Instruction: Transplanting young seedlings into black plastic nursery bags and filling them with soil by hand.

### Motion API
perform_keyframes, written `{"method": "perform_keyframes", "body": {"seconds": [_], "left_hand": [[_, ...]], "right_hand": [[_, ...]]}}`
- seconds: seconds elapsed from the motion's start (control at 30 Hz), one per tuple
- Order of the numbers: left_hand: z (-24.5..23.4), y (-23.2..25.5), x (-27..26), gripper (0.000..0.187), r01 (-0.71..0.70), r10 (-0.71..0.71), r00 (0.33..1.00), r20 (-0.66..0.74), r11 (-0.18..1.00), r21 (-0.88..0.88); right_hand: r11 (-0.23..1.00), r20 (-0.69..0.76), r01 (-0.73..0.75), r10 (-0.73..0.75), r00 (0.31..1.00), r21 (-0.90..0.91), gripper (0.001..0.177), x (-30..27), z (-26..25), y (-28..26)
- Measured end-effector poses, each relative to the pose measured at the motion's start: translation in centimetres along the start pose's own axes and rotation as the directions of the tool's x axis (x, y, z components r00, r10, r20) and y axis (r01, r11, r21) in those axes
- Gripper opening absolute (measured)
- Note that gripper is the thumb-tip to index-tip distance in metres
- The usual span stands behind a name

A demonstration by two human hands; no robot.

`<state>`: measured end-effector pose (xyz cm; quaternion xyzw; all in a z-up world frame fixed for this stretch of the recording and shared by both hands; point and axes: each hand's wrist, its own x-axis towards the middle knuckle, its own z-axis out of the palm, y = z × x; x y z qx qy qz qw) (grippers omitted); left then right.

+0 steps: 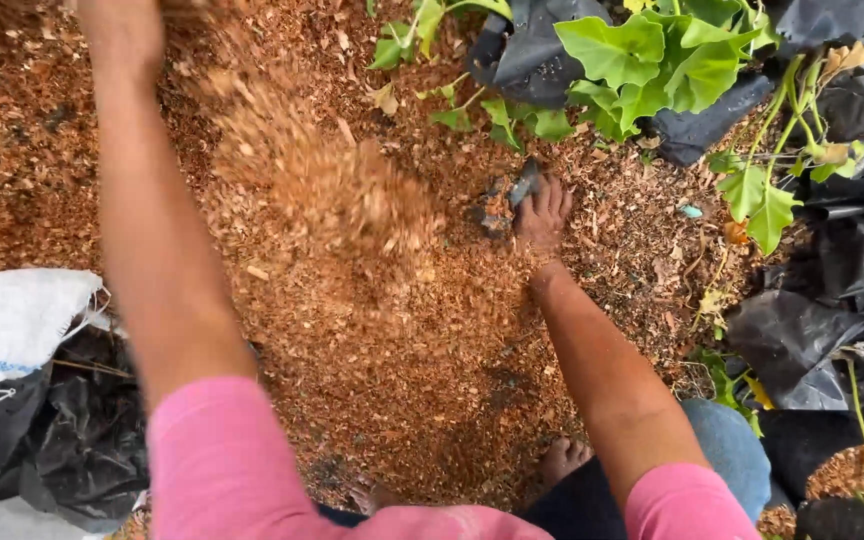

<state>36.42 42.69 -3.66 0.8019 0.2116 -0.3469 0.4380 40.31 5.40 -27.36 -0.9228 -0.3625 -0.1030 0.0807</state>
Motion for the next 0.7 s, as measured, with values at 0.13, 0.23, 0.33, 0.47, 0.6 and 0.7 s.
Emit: {"method": "perform_keyframes", "body": {"seconds": [0.13,0.23,0.33,0.47,0.6,0.7], "left_hand": [[-1.0,-2.0,2.9,0.080,-0.076,-0.018,0.903,-0.429,0.976,-0.202],[-1.3,-1.6,0.6,0.083,-0.064,0.017,0.953,-0.303,0.987,-0.147],[-4.4,-3.8,-3.5,0.052,-0.046,-0.020,0.933,-0.360,0.984,-0.173],[-5.4,-17.2,-1.3,0.069,-0.115,-0.312,0.514,-0.799,0.898,-0.425],[3.9,-21.8,5.9,0.064,-0.263,0.178,0.531,-0.828,0.964,0.039],[8.1,-16.5,-0.2,0.054,-0.367,0.206,0.907,-0.367,0.814,-0.450]], "right_hand": [[0.996,0.168,-0.070,0.060,0.984,0.050,0.052,0.5,-1.2,-0.7],[0.984,0.319,-0.164,0.134,0.938,0.068,0.073,0.9,-2.2,-0.9],[0.961,0.381,-0.273,0.235,0.894,0.048,0.088,-0.7,2.9,0.2],[0.988,0.182,-0.117,0.097,0.978,0.099,0.075,-0.9,2.0,0.3],[0.981,0.247,-0.148,0.114,0.962,0.123,0.056,-0.1,2.6,0.9],[0.997,0.047,-0.065,0.063,0.997,0.040,0.068,-0.4,4.2,1.6]]}}
